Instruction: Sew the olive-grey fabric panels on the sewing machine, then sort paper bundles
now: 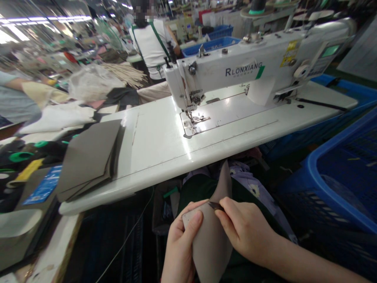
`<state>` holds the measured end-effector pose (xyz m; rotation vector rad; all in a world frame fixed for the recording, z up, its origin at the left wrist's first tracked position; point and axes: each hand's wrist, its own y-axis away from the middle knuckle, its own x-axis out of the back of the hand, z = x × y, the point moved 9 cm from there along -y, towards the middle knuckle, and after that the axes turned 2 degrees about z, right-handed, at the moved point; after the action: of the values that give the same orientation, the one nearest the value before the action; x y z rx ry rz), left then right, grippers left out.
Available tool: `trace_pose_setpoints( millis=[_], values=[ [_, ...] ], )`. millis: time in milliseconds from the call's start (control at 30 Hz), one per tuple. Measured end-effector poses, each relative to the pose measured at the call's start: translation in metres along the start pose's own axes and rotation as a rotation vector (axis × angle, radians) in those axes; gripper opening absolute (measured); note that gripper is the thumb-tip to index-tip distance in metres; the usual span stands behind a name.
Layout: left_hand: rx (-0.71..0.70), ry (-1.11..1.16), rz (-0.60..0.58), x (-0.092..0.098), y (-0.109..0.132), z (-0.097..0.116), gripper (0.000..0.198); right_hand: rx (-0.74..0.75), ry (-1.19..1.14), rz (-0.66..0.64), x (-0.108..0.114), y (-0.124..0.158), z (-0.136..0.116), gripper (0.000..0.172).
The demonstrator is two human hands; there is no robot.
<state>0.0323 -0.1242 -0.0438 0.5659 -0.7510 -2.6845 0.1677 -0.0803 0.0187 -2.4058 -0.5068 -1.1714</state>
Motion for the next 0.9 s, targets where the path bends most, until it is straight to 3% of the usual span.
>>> trace_pose_setpoints(
  millis=[200, 400, 600, 900],
  values=[
    [-0.013, 0.0, -0.001, -0.002, 0.001, 0.001, 0.037, 0.011, -0.01, 0.028, 0.002, -0.001, 0.001, 0.018],
    [0.022, -0.084, -0.081, -0.002, 0.0, -0.004, 0.035, 0.037, -0.04, 0.041, -0.003, 0.001, 0.001, 0.017],
    [0.022, -0.168, -0.113, -0.007, -0.001, 0.011, 0.035, 0.049, -0.055, -0.012, -0.005, -0.003, 0.0, 0.019],
    [0.085, -0.044, 0.04, 0.004, 0.004, 0.018, 0.048, -0.019, -0.078, -0.064, 0.0, -0.002, 0.01, 0.019]
  ],
)
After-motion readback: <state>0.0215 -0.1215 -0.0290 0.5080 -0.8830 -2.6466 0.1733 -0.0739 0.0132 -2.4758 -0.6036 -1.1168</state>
